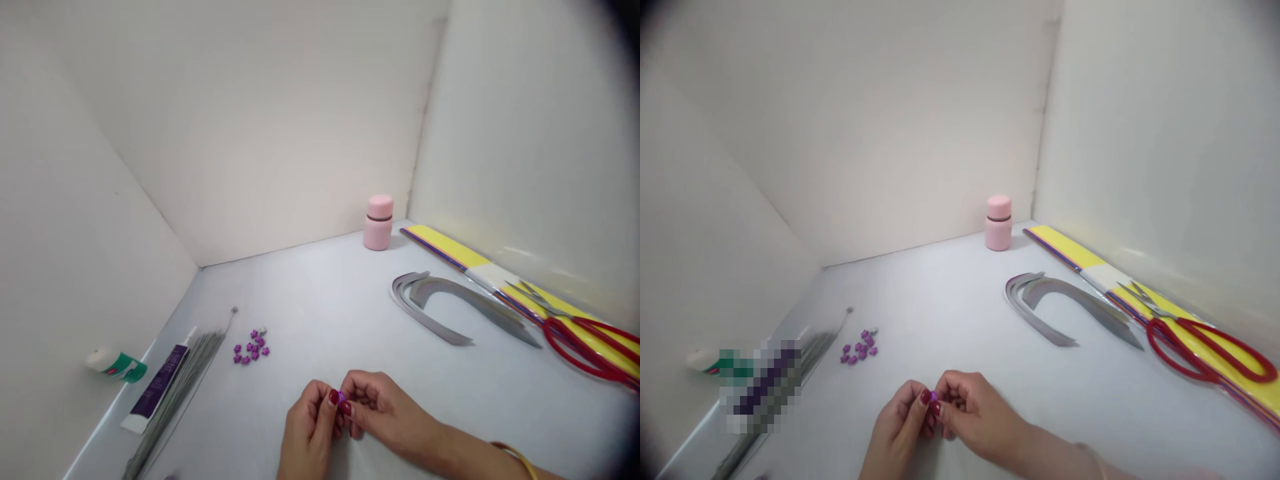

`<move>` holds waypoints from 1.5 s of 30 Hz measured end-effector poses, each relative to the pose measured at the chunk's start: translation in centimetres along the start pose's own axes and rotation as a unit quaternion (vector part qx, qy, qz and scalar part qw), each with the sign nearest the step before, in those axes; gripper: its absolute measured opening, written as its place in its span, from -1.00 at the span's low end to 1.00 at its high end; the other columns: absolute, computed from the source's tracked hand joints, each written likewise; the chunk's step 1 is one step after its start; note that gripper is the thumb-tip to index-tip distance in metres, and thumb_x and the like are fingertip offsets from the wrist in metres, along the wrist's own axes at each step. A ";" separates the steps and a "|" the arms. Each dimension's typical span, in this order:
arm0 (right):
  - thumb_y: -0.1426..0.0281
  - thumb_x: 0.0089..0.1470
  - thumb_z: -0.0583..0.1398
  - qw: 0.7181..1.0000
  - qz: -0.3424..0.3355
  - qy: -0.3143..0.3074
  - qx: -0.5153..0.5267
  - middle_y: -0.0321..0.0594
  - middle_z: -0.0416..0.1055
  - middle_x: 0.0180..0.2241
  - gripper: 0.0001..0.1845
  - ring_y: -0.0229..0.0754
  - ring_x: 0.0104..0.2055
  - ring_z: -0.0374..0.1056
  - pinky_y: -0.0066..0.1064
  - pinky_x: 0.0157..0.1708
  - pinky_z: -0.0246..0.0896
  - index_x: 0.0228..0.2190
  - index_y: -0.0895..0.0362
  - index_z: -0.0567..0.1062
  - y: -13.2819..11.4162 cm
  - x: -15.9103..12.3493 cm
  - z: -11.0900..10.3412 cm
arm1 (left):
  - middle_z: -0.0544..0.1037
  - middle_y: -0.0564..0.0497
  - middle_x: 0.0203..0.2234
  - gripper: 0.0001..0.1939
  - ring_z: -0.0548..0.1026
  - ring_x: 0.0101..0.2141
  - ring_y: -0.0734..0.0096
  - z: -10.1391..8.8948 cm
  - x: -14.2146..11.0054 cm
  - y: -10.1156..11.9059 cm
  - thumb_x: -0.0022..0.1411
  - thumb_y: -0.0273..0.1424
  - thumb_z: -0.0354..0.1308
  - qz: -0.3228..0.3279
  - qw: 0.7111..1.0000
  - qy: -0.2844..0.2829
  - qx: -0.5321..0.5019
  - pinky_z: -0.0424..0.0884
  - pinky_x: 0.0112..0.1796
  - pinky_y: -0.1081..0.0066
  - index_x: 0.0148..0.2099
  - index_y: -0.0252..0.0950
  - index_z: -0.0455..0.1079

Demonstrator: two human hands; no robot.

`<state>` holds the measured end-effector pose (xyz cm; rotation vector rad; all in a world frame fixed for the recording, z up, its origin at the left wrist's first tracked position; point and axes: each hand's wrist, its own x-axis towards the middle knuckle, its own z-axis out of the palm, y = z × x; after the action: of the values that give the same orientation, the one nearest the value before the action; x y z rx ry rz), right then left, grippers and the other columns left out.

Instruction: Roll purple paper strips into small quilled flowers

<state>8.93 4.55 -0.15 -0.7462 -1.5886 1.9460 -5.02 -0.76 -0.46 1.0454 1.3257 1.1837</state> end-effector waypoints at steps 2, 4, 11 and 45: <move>0.30 0.03 0.16 1.000 0.005 -0.004 0.008 -0.24 0.37 -0.53 -0.78 -0.32 -0.51 0.26 -0.46 -0.47 0.16 -0.48 0.22 0.35 0.0 -0.1 0.0 | 0.34 0.09 -0.68 -0.64 0.27 -0.61 0.50 -0.1 0.0 0.0 0.19 -0.14 -0.02 0.000 1.000 -0.003 0.008 0.19 -0.54 0.50 -0.50 -0.32 0.25; 0.27 0.03 0.17 0.999 0.015 -0.011 0.038 -0.23 0.37 -0.53 -0.75 -0.30 -0.50 0.27 -0.46 -0.48 0.16 -0.48 0.23 0.36 -0.2 0.0 -0.1 | 0.35 0.08 -0.68 -0.61 0.29 -0.60 0.49 -0.2 0.0 -0.1 0.21 -0.15 -0.06 -0.005 1.000 -0.005 -0.001 0.20 -0.52 0.50 -0.51 -0.32 0.26; 0.25 -0.03 0.22 0.997 0.050 0.046 0.029 -0.32 0.31 -0.61 -0.73 -0.35 -0.56 0.22 -0.50 -0.52 0.11 -0.50 0.21 0.36 -0.6 0.3 0.2 | 0.39 0.06 -0.64 -0.69 0.30 -0.57 0.50 -0.4 -0.1 -0.7 0.06 -0.17 0.16 -0.032 0.997 0.022 -0.063 0.18 -0.52 0.52 -0.47 -0.34 0.32; 0.31 0.00 0.22 0.992 0.037 0.069 0.097 -0.34 0.31 -0.56 -0.81 -0.35 -0.54 0.24 -0.49 -0.50 0.13 -0.39 0.16 0.35 0.8 0.2 0.0 | 0.63 -0.13 -0.47 -0.68 0.53 -0.42 0.23 0.0 -0.1 -0.7 -0.19 -0.26 0.35 -0.099 0.982 0.099 -0.125 0.43 -0.32 0.32 -0.34 -0.33 0.56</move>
<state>8.79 4.55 -1.00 -0.8490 -1.2857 2.0187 -5.03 -0.92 -1.13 0.6131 1.3573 1.2875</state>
